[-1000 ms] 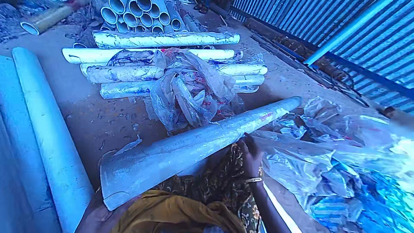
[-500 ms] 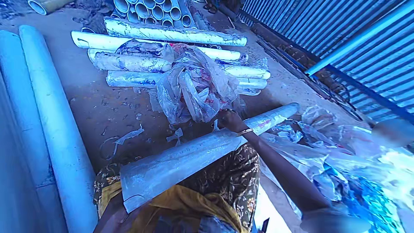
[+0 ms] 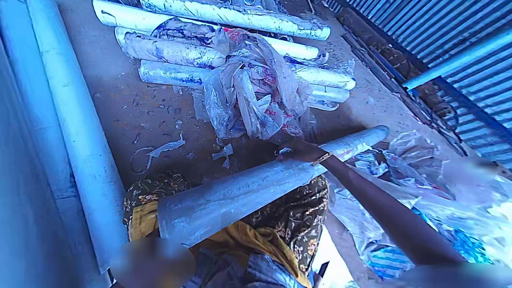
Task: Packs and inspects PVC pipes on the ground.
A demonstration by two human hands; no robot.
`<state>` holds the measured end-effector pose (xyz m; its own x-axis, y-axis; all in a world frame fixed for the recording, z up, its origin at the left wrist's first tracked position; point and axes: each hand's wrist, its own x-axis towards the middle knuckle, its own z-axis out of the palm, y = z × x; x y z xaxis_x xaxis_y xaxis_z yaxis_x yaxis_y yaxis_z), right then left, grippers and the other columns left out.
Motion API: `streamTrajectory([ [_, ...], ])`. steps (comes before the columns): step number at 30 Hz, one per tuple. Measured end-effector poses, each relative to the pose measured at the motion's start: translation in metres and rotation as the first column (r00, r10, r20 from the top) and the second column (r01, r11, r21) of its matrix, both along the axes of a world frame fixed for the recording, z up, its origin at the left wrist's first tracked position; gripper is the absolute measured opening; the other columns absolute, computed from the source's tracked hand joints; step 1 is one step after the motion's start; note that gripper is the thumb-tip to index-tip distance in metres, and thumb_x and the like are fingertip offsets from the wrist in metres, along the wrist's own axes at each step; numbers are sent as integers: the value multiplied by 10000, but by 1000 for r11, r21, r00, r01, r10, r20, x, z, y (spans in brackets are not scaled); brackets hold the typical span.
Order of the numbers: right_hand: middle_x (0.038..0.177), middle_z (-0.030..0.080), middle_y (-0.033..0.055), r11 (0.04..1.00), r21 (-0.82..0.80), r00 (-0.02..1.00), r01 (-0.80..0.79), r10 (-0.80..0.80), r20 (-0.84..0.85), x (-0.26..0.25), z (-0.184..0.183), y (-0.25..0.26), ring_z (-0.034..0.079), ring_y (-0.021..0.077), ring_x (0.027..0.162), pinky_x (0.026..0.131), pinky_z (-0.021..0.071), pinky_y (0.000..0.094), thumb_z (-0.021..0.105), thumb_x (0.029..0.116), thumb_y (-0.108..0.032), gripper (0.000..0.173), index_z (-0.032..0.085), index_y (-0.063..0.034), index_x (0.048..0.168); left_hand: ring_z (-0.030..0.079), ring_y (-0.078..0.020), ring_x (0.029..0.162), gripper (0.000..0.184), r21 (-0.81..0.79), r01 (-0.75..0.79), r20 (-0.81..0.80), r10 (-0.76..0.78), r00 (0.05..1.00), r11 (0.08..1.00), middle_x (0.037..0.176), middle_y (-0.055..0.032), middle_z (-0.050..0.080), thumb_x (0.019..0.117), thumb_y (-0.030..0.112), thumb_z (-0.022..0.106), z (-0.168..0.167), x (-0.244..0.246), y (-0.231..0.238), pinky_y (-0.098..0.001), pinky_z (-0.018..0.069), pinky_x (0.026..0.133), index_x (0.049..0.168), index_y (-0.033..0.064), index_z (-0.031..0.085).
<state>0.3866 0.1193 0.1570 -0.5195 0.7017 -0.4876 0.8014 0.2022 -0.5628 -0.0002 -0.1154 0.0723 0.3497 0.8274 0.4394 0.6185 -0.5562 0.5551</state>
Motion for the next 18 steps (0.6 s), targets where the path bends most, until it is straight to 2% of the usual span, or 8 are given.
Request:
streamTrajectory([
  [2, 1072, 681, 253, 997, 58, 997, -41, 37, 68, -6, -3, -5, 639, 312, 990, 942, 484, 473, 643, 1000, -74, 223, 688, 103, 1127, 759, -323, 885, 234, -20, -7, -51, 6, 999, 1000, 887, -205, 765, 959, 185, 623, 7, 1, -7, -404, 580, 857, 930, -7, 754],
  [4, 1144, 663, 301, 990, 118, 989, -73, 57, 139, -5, -5, -10, 635, 397, 1075, 1002, 459, 533, 588, 1033, -84, 271, 655, 117, 1202, 763, -348, 865, 221, -43, -1, -55, -2, 998, 999, 887, -219, 767, 927, 146, 628, 15, 4, -10, -427, 583, 839, 923, -30, 760],
  [6, 1193, 656, 324, 977, 194, 976, -85, 42, 214, 2, -10, -6, 615, 462, 1162, 1062, 416, 582, 545, 1058, -102, 300, 645, 119, 1234, 759, -323, 884, 239, -30, 11, -51, -13, 999, 999, 901, -206, 768, 960, 179, 611, 15, 4, -11, -399, 575, 857, 950, -12, 753],
  [11, 1141, 681, 312, 960, 279, 974, -21, -43, 220, 24, -12, 11, 643, 471, 1108, 1007, 444, 618, 579, 1041, -89, 257, 683, 108, 1170, 758, -324, 883, 242, 30, 15, -67, -13, 998, 999, 880, -213, 759, 983, 187, 605, 24, 8, -5, -404, 579, 839, 956, -8, 746],
  [13, 1064, 673, 313, 918, 395, 918, 26, -179, 354, 40, -15, 25, 643, 487, 1049, 960, 433, 666, 594, 1032, -99, 226, 670, 100, 1106, 755, -335, 893, 227, 56, 7, -94, -2, 996, 998, 897, -223, 756, 992, 175, 619, 27, 8, -4, -411, 585, 835, 968, -13, 743],
  [15, 1231, 634, 341, 820, 542, 709, 186, -494, 504, 80, 0, 48, 559, 519, 1245, 1107, 293, 721, 585, 1018, -90, 276, 633, 92, 1220, 749, -370, 913, 199, 9, 5, -119, -4, 993, 1000, 932, -247, 753, 960, 135, 644, 35, 11, -10, -426, 582, 850, 979, -41, 734],
  [17, 1295, 620, 336, 657, 630, 563, 414, -729, 390, 148, 40, 71, 557, 508, 1274, 1066, 354, 708, 587, 1039, -176, 331, 633, 62, 1264, 738, -423, 940, 220, -93, -1, -105, -8, 994, 996, 966, -286, 744, 932, 101, 648, 47, 17, -16, -455, 573, 879, 983, -99, 723],
  [18, 1238, 641, 349, 577, 642, 559, 504, -785, 267, 177, 62, 71, 598, 516, 1204, 1015, 402, 705, 619, 1030, -203, 351, 650, 86, 1226, 736, -437, 937, 248, -125, 1, -83, -12, 997, 992, 967, -295, 740, 942, 118, 633, 46, 19, -18, -470, 571, 879, 990, -109, 720],
])
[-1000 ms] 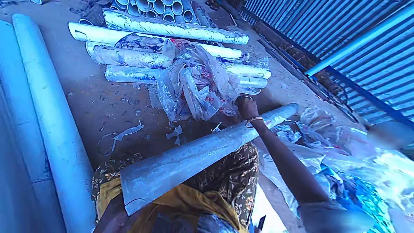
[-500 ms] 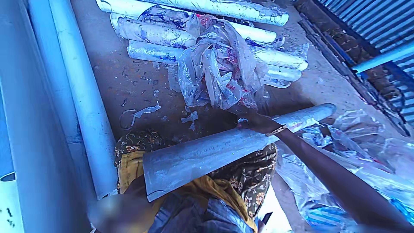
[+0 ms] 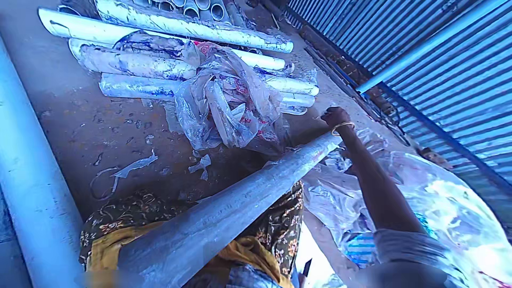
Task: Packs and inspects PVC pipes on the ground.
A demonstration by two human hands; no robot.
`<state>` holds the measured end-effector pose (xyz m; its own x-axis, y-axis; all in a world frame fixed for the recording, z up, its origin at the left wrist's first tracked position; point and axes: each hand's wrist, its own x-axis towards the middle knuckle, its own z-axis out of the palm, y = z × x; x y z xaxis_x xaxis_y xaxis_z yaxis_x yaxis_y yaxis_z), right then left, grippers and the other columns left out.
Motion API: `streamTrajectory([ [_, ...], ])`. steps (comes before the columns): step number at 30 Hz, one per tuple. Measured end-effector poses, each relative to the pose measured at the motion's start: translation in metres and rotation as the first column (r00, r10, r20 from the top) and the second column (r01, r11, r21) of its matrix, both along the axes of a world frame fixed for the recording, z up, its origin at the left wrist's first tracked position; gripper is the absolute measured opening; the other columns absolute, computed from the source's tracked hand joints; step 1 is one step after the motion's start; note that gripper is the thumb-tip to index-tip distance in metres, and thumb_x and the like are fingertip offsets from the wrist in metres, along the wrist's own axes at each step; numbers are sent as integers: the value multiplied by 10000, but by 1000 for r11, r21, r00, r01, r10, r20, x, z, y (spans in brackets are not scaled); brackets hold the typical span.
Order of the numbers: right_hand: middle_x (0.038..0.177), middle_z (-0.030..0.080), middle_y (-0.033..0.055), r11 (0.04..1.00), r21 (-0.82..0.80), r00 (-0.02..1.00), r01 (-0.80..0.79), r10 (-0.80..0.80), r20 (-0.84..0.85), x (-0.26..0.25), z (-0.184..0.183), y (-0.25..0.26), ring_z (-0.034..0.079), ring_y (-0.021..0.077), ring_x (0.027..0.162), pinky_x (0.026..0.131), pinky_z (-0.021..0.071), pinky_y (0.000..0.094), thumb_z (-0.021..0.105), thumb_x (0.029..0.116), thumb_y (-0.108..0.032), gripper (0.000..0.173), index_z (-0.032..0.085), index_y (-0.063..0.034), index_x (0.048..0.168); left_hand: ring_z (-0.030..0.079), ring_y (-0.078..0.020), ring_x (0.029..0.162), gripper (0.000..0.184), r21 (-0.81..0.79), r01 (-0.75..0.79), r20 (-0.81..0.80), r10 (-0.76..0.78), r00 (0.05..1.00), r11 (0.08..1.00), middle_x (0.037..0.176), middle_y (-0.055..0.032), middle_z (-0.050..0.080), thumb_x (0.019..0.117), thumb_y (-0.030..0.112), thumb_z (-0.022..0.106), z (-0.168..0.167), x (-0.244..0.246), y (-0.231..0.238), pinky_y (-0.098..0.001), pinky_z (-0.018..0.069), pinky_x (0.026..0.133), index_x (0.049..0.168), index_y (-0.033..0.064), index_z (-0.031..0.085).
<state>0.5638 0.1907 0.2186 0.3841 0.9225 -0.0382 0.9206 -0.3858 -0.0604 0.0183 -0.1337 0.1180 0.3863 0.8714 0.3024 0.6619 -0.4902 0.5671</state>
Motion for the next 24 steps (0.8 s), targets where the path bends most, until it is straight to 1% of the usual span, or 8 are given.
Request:
streamTrajectory([
  [4, 1000, 662, 359, 968, 222, 979, 116, -73, -190, 47, 28, -33, 655, 475, 919, 883, 453, 665, 591, 1052, -350, 535, 639, 180, 1004, 716, -278, 981, 301, -72, -34, 309, 55, 950, 997, 937, -288, 732, 974, 171, 681, -21, -2, 10, -346, 523, 961, 933, -125, 714],
  [7, 1175, 637, 379, 987, 158, 997, -3, 15, -73, 69, -13, -62, 595, 588, 1116, 901, 416, 760, 604, 1003, -48, 229, 668, 70, 1189, 627, 102, 1086, 133, -163, -42, 560, 127, 819, 986, 1030, 28, 759, 915, 67, 727, -25, 0, 30, -148, 480, 1024, 978, -49, 707],
  [9, 1357, 583, 343, 993, 63, 992, -100, 104, -68, 60, -36, -62, 535, 563, 1266, 1033, 379, 731, 574, 978, 49, 403, 614, 1, 1376, 649, 153, 983, 274, -322, -85, 659, 287, 695, 943, 997, 238, 743, 840, -79, 670, -27, 3, 40, -130, 546, 931, 1022, 125, 699],
  [10, 1321, 616, 328, 990, 48, 986, -136, 140, -86, 40, -42, -63, 575, 536, 1234, 1037, 400, 704, 556, 1008, 21, 347, 631, 16, 1347, 661, 145, 959, 368, -381, -96, 691, 352, 631, 920, 988, 275, 736, 840, -110, 633, -30, 4, 44, -133, 560, 911, 1049, 190, 677],
  [14, 902, 706, 278, 961, 52, 945, -271, 276, -177, -57, -60, -68, 683, 443, 870, 859, 489, 636, 600, 1028, -108, 238, 705, 102, 992, 691, 97, 867, 304, -520, -253, 742, 579, 339, 816, 887, 230, 736, 862, -78, 545, -54, 15, 71, -144, 588, 823, 990, 182, 633],
  [18, 910, 683, 337, 916, 225, 924, -333, 364, -115, -106, -77, -55, 674, 527, 871, 793, 490, 691, 659, 967, -69, 210, 679, 139, 984, 688, 66, 807, 125, -668, -371, 640, 753, 157, 645, 834, 164, 700, 965, -4, 539, -50, 4, 102, -159, 593, 770, 1008, 104, 586],
  [21, 1174, 656, 358, 926, 252, 941, -282, 318, -118, -116, -69, -38, 622, 562, 1122, 963, 446, 710, 595, 994, -36, 287, 625, 102, 1244, 688, 70, 809, 161, -655, -377, 634, 748, 195, 654, 852, 170, 702, 951, -13, 514, -49, -22, 96, -158, 595, 765, 1012, 120, 582],
  [24, 1081, 680, 346, 870, 301, 853, -391, 465, -237, -114, -78, -26, 661, 502, 1021, 931, 480, 649, 637, 992, -48, 211, 691, 126, 1099, 689, 100, 870, 276, -478, -328, 702, 579, 414, 815, 901, 233, 747, 856, 15, 590, -72, -64, 74, -140, 582, 821, 950, 257, 686],
])
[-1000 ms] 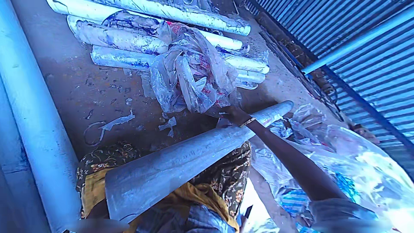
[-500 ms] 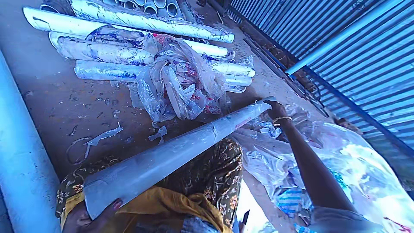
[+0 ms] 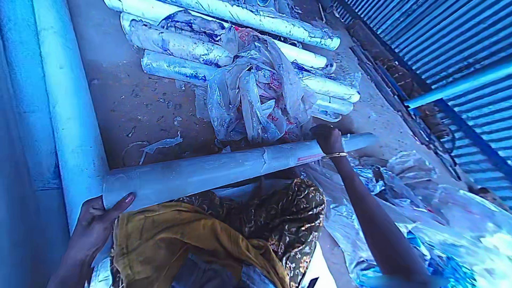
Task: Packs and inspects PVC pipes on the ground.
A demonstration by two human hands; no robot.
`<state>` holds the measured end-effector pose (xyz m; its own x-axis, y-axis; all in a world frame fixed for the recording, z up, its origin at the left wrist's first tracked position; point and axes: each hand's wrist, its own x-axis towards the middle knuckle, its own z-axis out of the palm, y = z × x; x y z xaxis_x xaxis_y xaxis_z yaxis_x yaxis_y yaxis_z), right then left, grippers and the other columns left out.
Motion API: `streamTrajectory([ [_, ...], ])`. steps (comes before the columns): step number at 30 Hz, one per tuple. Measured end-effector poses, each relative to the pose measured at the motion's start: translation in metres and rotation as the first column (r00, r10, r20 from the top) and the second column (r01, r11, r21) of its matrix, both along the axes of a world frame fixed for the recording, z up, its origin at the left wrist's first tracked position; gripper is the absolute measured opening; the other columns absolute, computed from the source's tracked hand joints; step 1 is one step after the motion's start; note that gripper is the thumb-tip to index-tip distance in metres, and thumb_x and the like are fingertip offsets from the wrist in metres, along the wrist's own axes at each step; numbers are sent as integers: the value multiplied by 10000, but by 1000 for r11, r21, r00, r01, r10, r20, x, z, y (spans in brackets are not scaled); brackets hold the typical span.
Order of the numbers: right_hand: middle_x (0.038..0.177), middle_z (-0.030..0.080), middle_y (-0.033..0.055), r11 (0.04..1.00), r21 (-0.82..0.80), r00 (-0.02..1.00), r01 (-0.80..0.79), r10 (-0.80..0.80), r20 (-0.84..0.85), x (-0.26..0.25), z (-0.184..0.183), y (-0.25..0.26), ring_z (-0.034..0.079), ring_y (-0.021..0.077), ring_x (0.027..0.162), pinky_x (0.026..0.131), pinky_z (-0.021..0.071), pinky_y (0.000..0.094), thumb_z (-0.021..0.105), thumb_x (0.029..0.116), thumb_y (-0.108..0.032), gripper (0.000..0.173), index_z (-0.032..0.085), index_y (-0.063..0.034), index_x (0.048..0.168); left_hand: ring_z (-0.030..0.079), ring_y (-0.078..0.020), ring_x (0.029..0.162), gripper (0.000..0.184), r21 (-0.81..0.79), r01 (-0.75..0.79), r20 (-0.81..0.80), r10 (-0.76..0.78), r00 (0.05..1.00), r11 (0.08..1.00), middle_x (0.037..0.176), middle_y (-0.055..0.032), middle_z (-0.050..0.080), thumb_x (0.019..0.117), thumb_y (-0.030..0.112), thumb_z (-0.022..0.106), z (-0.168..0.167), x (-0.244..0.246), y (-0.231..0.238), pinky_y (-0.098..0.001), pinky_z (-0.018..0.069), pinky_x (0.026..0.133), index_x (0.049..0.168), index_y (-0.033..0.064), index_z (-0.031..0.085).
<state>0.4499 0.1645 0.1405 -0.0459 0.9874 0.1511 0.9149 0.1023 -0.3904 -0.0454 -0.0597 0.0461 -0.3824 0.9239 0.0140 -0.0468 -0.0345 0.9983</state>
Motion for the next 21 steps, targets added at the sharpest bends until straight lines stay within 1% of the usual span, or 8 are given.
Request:
streamTrajectory([
  [2, 991, 694, 277, 984, -115, 983, -134, 117, -140, -16, -6, 1, 675, 361, 887, 847, 530, 534, 671, 965, -12, 137, 685, 113, 1018, 672, 129, 917, 264, 59, 124, -131, -116, 985, 991, 962, 275, 739, 860, 105, 694, -17, -24, -9, -115, 563, 842, 992, 332, 725],
  [4, 1016, 707, 245, 924, -228, 942, -306, 260, -213, -36, -13, 3, 690, 307, 903, 861, 554, 460, 665, 939, 57, 116, 688, 102, 1044, 653, 143, 956, 207, 65, 201, -248, -179, 952, 977, 996, 266, 726, 855, 139, 718, -32, -39, -11, -112, 547, 879, 1036, 239, 722],
  [6, 1039, 718, 241, 839, -268, 876, -473, 418, -239, -50, -23, 10, 709, 287, 919, 880, 571, 424, 636, 929, 102, 160, 701, 104, 1076, 637, 157, 981, 191, 53, 223, -297, -198, 934, 973, 995, 238, 719, 847, 83, 692, -46, -42, -13, -109, 532, 913, 1036, 109, 706],
  [9, 1003, 731, 253, 714, -313, 777, -627, 600, -188, -66, -36, 16, 713, 328, 904, 878, 561, 458, 620, 924, 97, 169, 739, 97, 1044, 652, 150, 955, 231, 28, 157, -207, -148, 967, 987, 973, 255, 726, 837, 10, 664, -54, -34, -18, -117, 548, 892, 1021, 146, 697],
  [14, 1115, 707, 295, 611, -502, 721, -612, 692, -36, -93, -39, 2, 681, 412, 1058, 1007, 488, 501, 616, 962, 21, 223, 716, 106, 1143, 677, 114, 936, 313, 34, 76, -42, -75, 996, 996, 976, 250, 743, 843, -10, 638, -55, -21, -19, -136, 565, 875, 1022, 239, 703],
  [16, 1138, 698, 308, 601, -495, 693, -628, 721, -3, -93, -47, 2, 659, 454, 1115, 1048, 459, 542, 611, 967, 14, 218, 712, 118, 1129, 685, 85, 956, 285, 57, 49, -7, -49, 999, 997, 1006, 225, 747, 870, 32, 631, -55, -20, -17, -155, 569, 888, 1065, 226, 705],
  [19, 1068, 708, 309, 625, -439, 686, -645, 727, 27, -95, -55, 3, 677, 466, 1055, 1006, 482, 557, 600, 969, 24, 180, 721, 125, 1055, 683, 81, 931, 250, 25, -21, 15, 20, 1000, 999, 990, 219, 740, 888, 69, 581, -47, -16, -13, -152, 569, 857, 1091, 186, 670],
  [21, 1086, 704, 318, 640, -464, 714, -612, 699, 23, -97, -55, 7, 675, 466, 1067, 1016, 474, 554, 585, 987, 13, 199, 714, 126, 1088, 687, 83, 907, 211, 13, -63, 14, 63, 998, 998, 952, 211, 738, 912, 44, 556, -44, -10, -13, -154, 575, 854, 1063, 150, 659],
])
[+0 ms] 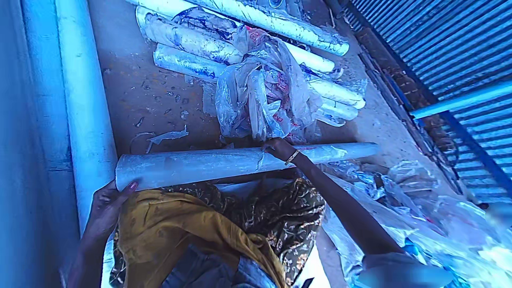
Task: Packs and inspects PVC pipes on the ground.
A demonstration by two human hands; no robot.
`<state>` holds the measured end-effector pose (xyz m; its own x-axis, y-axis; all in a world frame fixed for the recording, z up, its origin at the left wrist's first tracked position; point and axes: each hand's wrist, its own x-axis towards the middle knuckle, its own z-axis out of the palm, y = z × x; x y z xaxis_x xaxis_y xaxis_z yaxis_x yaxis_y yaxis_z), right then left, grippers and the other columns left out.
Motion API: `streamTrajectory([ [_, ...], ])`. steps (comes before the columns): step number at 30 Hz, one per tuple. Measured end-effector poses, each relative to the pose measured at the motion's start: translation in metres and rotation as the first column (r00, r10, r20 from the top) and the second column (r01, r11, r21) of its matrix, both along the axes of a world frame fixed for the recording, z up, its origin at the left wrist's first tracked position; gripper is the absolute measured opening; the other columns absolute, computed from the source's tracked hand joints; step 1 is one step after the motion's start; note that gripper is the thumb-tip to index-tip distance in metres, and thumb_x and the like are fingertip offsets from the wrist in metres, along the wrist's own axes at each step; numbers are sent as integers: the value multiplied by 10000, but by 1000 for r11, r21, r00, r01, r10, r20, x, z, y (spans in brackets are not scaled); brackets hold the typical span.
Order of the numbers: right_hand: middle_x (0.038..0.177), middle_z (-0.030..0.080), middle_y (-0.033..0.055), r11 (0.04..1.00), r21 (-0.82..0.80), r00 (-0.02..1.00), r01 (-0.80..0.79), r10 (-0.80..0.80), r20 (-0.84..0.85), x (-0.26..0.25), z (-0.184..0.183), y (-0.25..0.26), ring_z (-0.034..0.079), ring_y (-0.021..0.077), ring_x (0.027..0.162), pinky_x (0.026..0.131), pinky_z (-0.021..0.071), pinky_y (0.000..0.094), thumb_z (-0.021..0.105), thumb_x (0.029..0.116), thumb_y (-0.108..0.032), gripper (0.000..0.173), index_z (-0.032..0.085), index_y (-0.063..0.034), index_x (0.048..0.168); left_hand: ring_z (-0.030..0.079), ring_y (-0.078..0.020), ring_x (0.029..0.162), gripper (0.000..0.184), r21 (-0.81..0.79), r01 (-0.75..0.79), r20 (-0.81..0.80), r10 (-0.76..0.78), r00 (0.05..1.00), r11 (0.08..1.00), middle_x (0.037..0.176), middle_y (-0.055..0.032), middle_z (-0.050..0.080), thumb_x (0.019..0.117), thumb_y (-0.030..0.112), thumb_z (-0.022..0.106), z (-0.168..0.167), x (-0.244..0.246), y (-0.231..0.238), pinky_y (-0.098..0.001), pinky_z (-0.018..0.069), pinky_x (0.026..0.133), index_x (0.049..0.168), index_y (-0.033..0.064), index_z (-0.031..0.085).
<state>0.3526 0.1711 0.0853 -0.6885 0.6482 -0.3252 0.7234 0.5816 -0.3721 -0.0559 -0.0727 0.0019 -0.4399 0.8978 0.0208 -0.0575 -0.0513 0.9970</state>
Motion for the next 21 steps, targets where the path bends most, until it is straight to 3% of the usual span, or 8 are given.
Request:
streamTrajectory([
  [4, 1239, 636, 334, 997, -75, 982, -26, 40, 185, -5, 8, -3, 599, 476, 1212, 1079, 417, 556, 480, 1061, -35, 287, 614, 123, 1259, 636, 133, 715, 236, -98, -68, -30, 65, 997, 993, 763, 242, 684, 978, 75, 433, 10, 4, 1, -100, 544, 698, 898, 195, 620],
  [6, 1253, 627, 333, 996, -59, 971, -71, 83, 225, -2, 11, -10, 593, 490, 1212, 1055, 428, 577, 459, 1066, -36, 294, 594, 114, 1280, 653, 90, 796, 148, -171, -225, -214, 186, 959, 959, 852, 122, 669, 1009, 160, 532, 18, 7, 5, -137, 558, 754, 1040, 50, 626],
  [7, 1264, 622, 339, 995, -55, 972, -86, 96, 215, 2, 12, -14, 592, 498, 1213, 1056, 425, 585, 458, 1066, -35, 304, 587, 118, 1295, 653, 8, 920, 342, -192, -315, -388, 223, 894, 929, 996, -10, 675, 1004, 257, 598, 21, 6, 7, -209, 544, 842, 1198, -24, 616],
  [9, 1261, 623, 353, 993, -49, 982, -106, 112, 153, 10, 9, -20, 594, 505, 1212, 1075, 410, 589, 460, 1061, -35, 315, 584, 138, 1293, 563, -399, 1283, 752, -102, -359, -659, 207, 723, 928, 1356, -310, 594, 929, 457, 643, 25, 3, 15, -581, 373, 1096, 1433, -81, 497],
  [12, 1240, 627, 360, 996, -19, 994, -84, 86, 74, 17, 2, -26, 596, 505, 1203, 1087, 402, 584, 477, 1050, -28, 310, 596, 156, 1270, 479, -529, 1365, 853, 25, -48, -866, 46, 498, 999, 1418, -287, 576, 836, 625, 661, 55, 51, 51, -774, 172, 1121, 1383, -25, 588],
  [14, 1267, 622, 341, 997, 20, 992, -71, 68, 104, 14, 0, -29, 585, 487, 1231, 1100, 403, 567, 484, 1043, -15, 297, 606, 134, 1270, 404, -473, 1459, 875, -251, 197, -891, -306, 336, 948, 1507, -227, 527, 773, 619, 786, 77, 110, 77, -801, 45, 1146, 1458, 113, 585],
  [17, 1318, 602, 316, 996, 49, 974, -72, 59, 221, 10, 6, -33, 560, 471, 1274, 1105, 395, 572, 473, 1045, -6, 318, 587, 98, 1323, 398, -462, 1447, 894, -711, 191, -675, -733, 85, 677, 1483, -274, 509, 831, 450, 841, 90, 168, 113, -767, -55, 1161, 1564, 128, 443],
  [21, 1259, 632, 313, 994, 90, 978, -69, 49, 203, 22, 8, -52, 581, 482, 1237, 1070, 414, 604, 461, 1041, 10, 309, 616, 76, 1299, 482, -433, 1378, 902, -816, 84, -570, -821, 43, 571, 1381, -240, 599, 801, 510, 848, 92, 174, 131, -731, -55, 1181, 1513, 86, 492],
])
